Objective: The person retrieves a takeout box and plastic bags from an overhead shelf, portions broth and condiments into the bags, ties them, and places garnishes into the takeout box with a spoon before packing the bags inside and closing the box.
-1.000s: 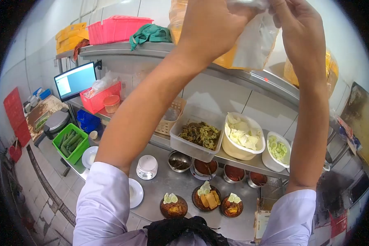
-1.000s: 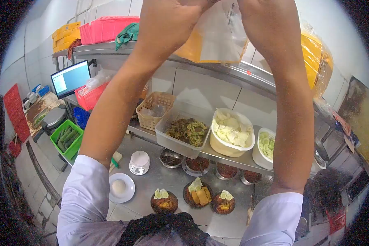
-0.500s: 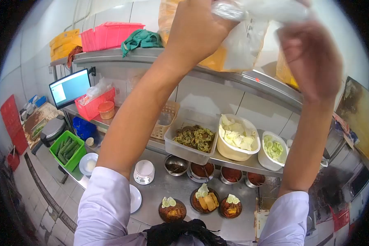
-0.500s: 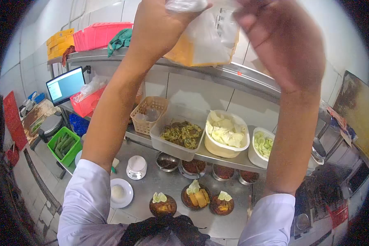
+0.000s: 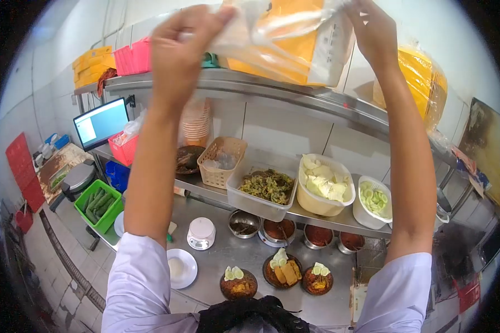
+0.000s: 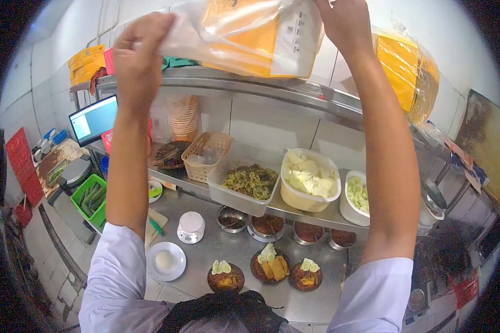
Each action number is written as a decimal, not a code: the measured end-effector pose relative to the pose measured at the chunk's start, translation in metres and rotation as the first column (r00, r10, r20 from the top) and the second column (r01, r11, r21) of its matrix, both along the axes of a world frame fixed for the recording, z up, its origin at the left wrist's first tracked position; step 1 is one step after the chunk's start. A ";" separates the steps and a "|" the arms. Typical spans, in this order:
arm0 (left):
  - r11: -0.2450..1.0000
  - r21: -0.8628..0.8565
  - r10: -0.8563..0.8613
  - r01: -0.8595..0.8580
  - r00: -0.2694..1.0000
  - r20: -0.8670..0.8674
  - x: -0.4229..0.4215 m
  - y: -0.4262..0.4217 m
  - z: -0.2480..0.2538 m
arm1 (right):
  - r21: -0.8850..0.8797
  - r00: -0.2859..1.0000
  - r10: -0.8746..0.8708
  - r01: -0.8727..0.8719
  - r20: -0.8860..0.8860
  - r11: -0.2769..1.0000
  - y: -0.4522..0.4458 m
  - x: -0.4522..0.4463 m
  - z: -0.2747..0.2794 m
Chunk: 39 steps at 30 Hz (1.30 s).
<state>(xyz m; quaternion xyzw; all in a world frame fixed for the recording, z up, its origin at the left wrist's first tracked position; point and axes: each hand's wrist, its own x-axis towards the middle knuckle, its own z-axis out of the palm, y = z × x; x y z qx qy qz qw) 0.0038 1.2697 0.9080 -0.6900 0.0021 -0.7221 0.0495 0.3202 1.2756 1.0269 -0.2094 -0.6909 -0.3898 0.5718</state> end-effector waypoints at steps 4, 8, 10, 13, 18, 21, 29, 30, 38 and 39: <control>0.979 -0.060 -0.189 0.194 0.978 0.082 -0.013 -0.008 0.006 | 0.051 0.995 -0.095 0.094 0.034 0.994 0.018 0.005 -0.009; 0.954 -0.142 0.222 -0.263 0.942 -0.250 0.025 -0.040 -0.013 | -0.219 0.722 0.509 -0.653 -0.469 0.725 0.038 0.012 0.006; 0.878 0.061 0.465 -0.474 0.816 -0.344 0.043 -0.040 -0.024 | -0.411 0.729 0.469 -0.675 -0.498 0.612 0.076 0.079 0.030; 0.791 0.040 0.582 -0.611 0.730 -0.358 0.058 -0.035 -0.032 | -0.147 0.540 0.410 -0.717 -0.735 0.681 0.055 0.078 0.013; 0.814 0.111 0.562 -0.571 0.821 0.097 0.076 -0.016 -0.022 | 0.196 0.934 0.299 -0.262 -0.196 0.945 -0.023 0.032 -0.038; 0.761 0.130 0.602 -0.636 0.766 0.226 0.100 -0.005 -0.013 | 0.065 0.992 0.124 -0.126 0.036 0.990 -0.035 -0.020 -0.062; 0.953 -0.297 -0.003 0.050 0.988 0.157 0.072 0.032 0.024 | 0.027 0.924 -0.382 0.382 0.011 0.924 -0.001 -0.013 -0.042; 0.971 -0.169 -0.117 0.169 0.952 0.284 0.071 0.036 0.024 | 0.104 0.871 -0.490 0.484 0.044 0.869 0.001 -0.015 -0.042; 0.973 0.231 -0.091 0.016 0.943 0.320 0.054 -0.028 0.040 | 0.368 0.672 -0.627 0.509 0.395 0.778 -0.007 -0.061 0.013; 0.972 0.232 -0.035 -0.047 0.941 0.336 0.051 -0.025 0.037 | 0.063 0.800 -0.416 0.433 0.433 0.899 -0.011 -0.068 0.015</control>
